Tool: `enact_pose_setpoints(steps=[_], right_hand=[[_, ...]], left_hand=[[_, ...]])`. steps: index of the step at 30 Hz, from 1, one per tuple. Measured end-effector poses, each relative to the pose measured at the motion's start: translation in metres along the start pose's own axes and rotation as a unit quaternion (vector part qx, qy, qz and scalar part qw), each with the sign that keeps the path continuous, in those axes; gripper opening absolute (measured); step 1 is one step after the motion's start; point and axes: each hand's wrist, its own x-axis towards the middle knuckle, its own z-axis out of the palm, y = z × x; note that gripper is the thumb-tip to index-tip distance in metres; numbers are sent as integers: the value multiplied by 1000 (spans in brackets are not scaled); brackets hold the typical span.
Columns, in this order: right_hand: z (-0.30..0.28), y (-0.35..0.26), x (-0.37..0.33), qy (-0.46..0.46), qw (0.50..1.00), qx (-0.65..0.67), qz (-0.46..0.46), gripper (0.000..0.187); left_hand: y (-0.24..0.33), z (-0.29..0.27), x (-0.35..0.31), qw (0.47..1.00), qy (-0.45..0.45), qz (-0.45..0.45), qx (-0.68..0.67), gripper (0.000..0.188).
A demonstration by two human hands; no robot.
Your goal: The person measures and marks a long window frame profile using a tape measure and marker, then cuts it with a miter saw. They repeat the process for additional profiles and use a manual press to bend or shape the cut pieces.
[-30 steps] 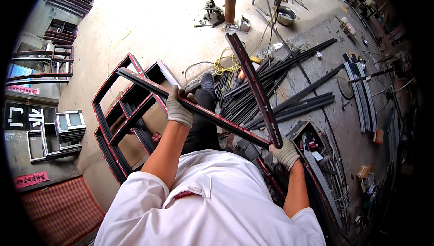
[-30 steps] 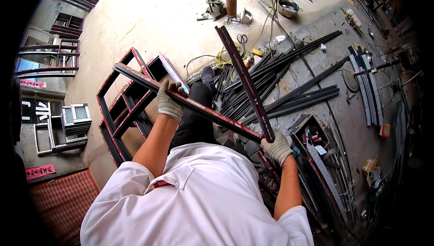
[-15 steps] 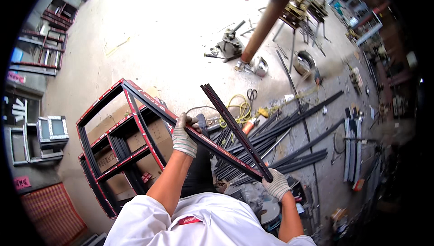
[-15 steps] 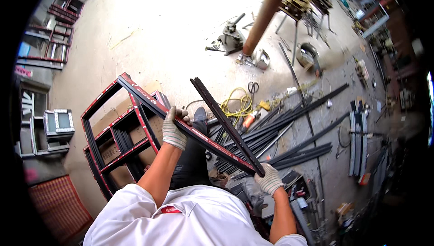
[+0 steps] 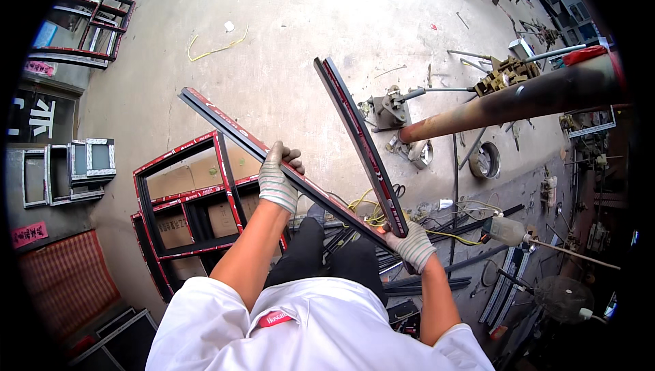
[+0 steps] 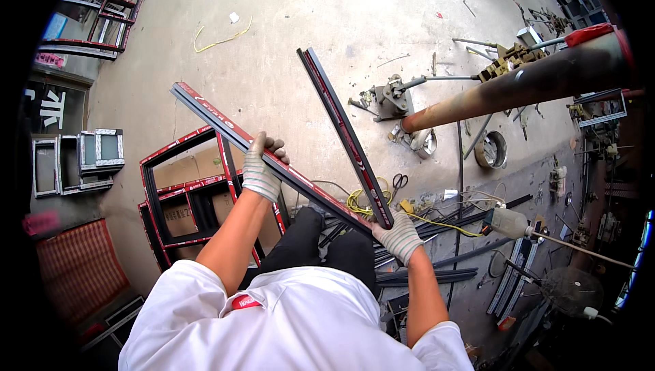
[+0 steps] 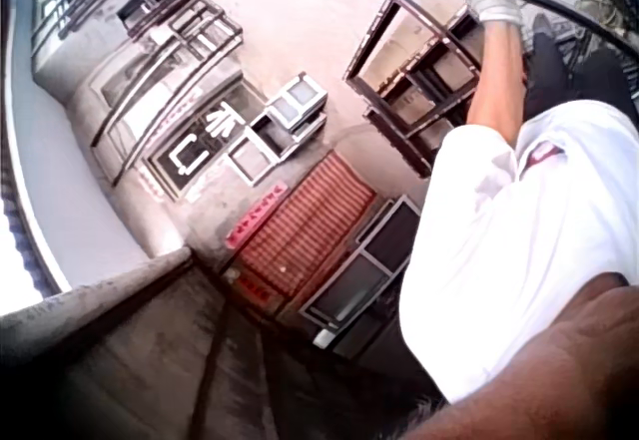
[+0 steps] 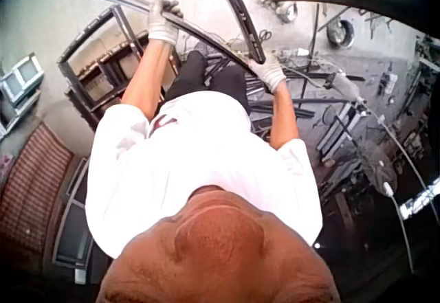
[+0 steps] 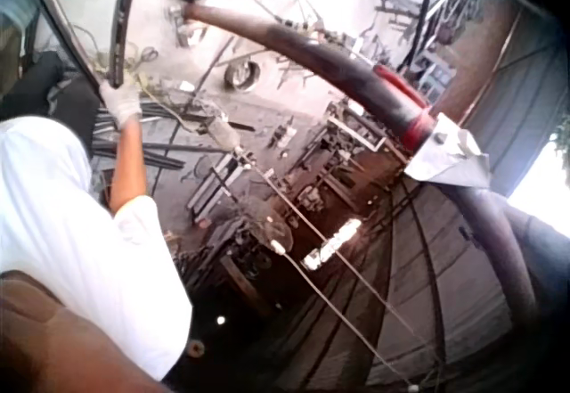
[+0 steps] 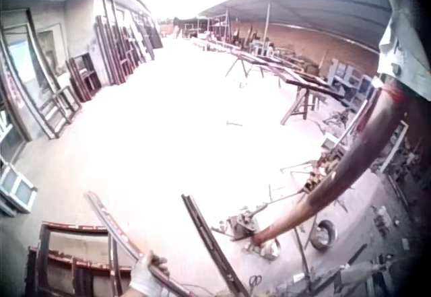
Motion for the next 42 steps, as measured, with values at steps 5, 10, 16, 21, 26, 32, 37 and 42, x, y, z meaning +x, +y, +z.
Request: enact_pose_setpoints(steps=[5,10,16,21,26,32,37,42], right_hand=[[-70,-61,28,-22,998,56,-23,21],[-126,-97,98,-16,998,-40,-55,21],[-192,-136,208,-44,981,-122,-147,35],[-255,-195,270,-61,972,-168,-150,34],[-298,-240,353,-61,986,-121,-97,41],[-328,-313,491,-43,996,-35,-73,46],[-359,-368,565,-19,999,-5,-27,56],[-417,-420,616,2,999,-6,38,69]], left_hand=[[5,84,8,999,-27,-12,-20,29],[-8,164,40,1000,-17,-3,12,30],[-16,258,116,1000,-17,17,-6,37],[10,350,163,999,-21,12,-22,35],[35,436,243,998,-57,-21,2,32],[85,557,396,991,-40,-80,99,40],[119,650,482,975,-101,-114,159,38],[130,748,531,968,-149,-120,165,34]])
